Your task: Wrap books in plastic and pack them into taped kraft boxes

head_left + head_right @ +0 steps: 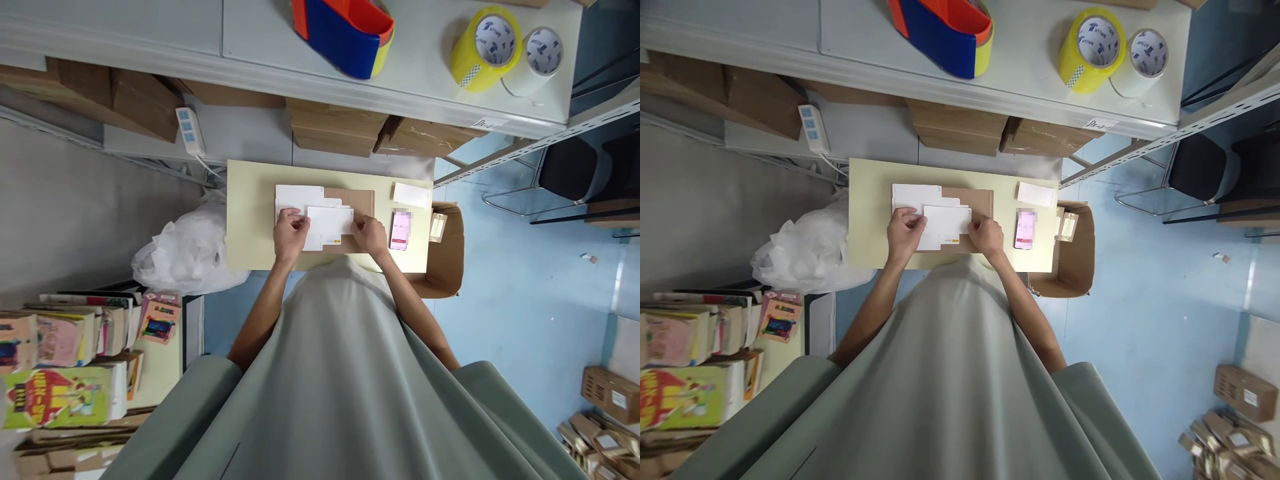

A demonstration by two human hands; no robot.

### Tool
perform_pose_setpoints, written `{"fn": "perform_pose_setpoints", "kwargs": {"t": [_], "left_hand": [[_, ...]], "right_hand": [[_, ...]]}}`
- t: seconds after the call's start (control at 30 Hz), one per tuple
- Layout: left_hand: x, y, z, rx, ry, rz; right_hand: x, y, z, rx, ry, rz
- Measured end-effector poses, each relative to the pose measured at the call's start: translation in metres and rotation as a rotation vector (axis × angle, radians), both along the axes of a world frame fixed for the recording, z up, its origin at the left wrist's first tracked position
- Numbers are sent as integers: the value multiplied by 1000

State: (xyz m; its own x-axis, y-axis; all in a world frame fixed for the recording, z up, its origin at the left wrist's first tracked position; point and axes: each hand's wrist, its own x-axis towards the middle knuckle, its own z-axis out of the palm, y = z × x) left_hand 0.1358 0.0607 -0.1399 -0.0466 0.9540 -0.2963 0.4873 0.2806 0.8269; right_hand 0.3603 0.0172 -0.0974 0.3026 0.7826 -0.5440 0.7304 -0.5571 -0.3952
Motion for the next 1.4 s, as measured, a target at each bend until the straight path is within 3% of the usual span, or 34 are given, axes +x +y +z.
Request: {"fn": "perform_pose_setpoints", "kwargs": {"t": [0.4,0.6,0.83,1.07,1.3,1.4], "left_hand": [[19,2,11,2,228,22],[24,4,11,-7,295,18],[23,3,3,1,284,-1],[22,3,4,-6,258,4],[19,1,1,-14,212,-15],[18,1,1,-11,200,-25]], "right_hand": [[-9,7,-3,-68,-110,37],[1,5,-1,-66,-91,49],[10,11,-3,-125,-14,152],[-3,53,-6,7,-115,54],[-23,37,-8,-51,-73,237],[-26,43,-10,-58,-48,218]]}}
